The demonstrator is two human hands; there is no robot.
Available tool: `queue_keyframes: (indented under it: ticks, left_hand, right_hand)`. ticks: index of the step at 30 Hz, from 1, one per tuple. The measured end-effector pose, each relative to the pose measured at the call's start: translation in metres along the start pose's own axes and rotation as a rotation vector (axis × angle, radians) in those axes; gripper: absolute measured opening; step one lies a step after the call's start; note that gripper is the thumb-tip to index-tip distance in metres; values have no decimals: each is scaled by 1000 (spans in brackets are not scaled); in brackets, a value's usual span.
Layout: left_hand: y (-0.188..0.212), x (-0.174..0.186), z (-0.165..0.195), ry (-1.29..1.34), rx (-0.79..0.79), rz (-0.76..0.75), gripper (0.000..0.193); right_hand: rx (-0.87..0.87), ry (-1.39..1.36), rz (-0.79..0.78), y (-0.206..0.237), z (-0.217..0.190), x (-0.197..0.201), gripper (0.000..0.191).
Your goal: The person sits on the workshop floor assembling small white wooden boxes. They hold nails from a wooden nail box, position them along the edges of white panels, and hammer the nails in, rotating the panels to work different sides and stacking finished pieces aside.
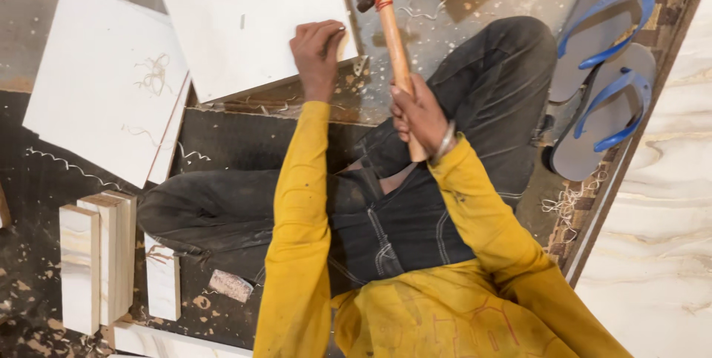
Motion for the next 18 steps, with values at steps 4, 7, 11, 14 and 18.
queue_keyframes:
  ticks: [4,7,11,14,18]
  left_hand:
    - [3,8,-3,10,15,14,8]
    - [3,12,-3,27,17,9,9]
    - [5,21,2,7,3,35,10]
    - [7,25,4,13,5,31,10]
    - [7,25,4,-3,-3,36,11]
  right_hand:
    - [92,268,17,23,-20,-25,35]
    - [117,546,93,38,-28,-34,33]
    - [197,895,174,45,-33,-41,35]
    - [285,1082,181,41,-34,-47,36]
    - [262,1143,182,35,-27,-44,38]
Point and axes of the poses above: each hand's wrist, its own y-axis away from the middle knuckle, its own x-axis out of the back of the hand, z = x × y, the point moved 9 cm from there along -y, towards the middle knuckle, and after that the axes turned 13 degrees about -z, right-handed, at the moved point
